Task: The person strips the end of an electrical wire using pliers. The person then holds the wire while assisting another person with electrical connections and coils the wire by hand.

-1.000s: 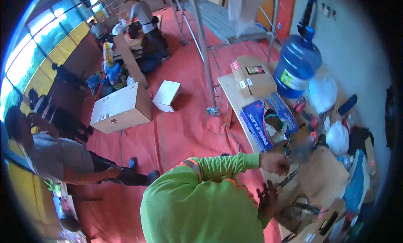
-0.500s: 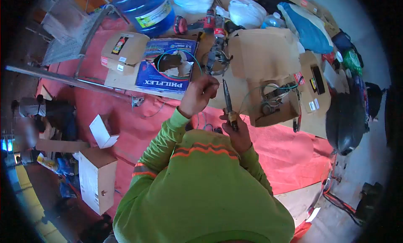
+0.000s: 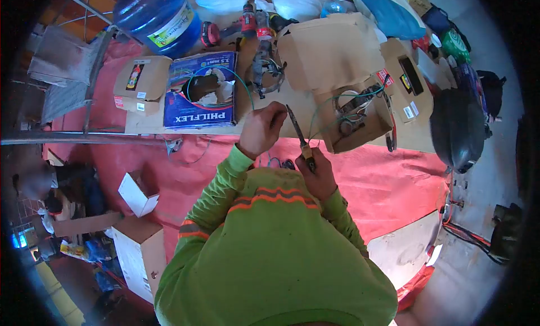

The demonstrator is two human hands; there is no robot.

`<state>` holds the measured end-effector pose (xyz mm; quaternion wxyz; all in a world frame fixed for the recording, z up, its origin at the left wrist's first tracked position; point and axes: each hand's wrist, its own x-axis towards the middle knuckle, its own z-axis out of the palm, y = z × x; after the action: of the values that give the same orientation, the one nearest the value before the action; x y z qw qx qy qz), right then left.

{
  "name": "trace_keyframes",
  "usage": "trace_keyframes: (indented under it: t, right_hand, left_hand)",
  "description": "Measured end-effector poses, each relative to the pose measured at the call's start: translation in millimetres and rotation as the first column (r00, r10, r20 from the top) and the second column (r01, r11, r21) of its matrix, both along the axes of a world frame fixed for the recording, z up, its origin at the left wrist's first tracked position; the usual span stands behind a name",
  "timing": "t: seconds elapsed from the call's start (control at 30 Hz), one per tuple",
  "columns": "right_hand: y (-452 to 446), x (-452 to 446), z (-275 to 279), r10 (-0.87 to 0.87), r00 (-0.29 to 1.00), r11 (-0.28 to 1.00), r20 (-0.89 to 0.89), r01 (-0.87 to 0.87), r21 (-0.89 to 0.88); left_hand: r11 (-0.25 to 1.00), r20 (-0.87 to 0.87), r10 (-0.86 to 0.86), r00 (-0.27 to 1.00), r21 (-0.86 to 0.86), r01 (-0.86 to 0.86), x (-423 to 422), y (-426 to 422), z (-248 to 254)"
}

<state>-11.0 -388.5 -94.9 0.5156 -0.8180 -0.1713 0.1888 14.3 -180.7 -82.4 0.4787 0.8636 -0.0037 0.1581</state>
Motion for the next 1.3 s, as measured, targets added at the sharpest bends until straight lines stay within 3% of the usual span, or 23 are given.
trace_keyframes:
  t: [0.07,0.2,0.3,0.4,0.47,0.67,0.87,1.0,1.27,1.3]
  right_hand:
    - [1,-2,-9,-0.021,0.991,0.999,0.132,0.025,-0.023]
    - [5,-5,-13,-0.03,0.983,0.995,0.179,0.046,-0.087]
    - [6,-5,-16,-0.019,0.991,0.995,0.136,0.033,-0.098]
    - [8,-3,-21,-0.006,0.997,0.998,0.07,0.01,-0.062]
    - [9,-2,-23,0.005,0.996,1.0,0.095,-0.005,-0.007]
    - [16,-6,-22,-0.008,0.995,0.993,0.1,0.02,-0.119]
    - [25,-6,-34,-0.015,0.926,0.982,0.378,0.085,-0.17]
    - [23,-5,-31,-0.002,0.958,0.995,0.286,0.031,-0.098]
    - [22,-5,-24,0.008,0.983,1.0,0.183,-0.006,-0.012]
    - [22,-5,-26,0.008,0.995,1.0,0.096,-0.008,0.001]
  left_hand:
    - [0.999,0.016,0.0,1.0,0.049,-0.001,0,0,0]
    - [0.99,0.009,-0.01,1.0,0.143,0.009,-1,2,-6]
    - [0.994,0.004,-0.019,1.0,0.106,0.018,1,4,-11]
    - [0.995,-0.125,-0.04,0.991,-0.094,0.028,0,6,-7]
    - [0.995,-0.116,-0.036,0.993,-0.096,0.025,-1,9,-9]
    - [0.993,-0.203,-0.098,0.974,-0.079,0.084,-4,22,-6]
    - [0.991,-0.197,-0.097,0.976,-0.11,0.076,-8,29,-13]
    - [0.999,-0.189,-0.011,0.982,-0.04,0.003,-8,24,-8]
    - [0.997,0.043,0.01,0.999,-0.07,-0.007,-7,17,-28]
    - [0.997,0.09,0.01,0.996,-0.074,-0.003,-6,16,-29]
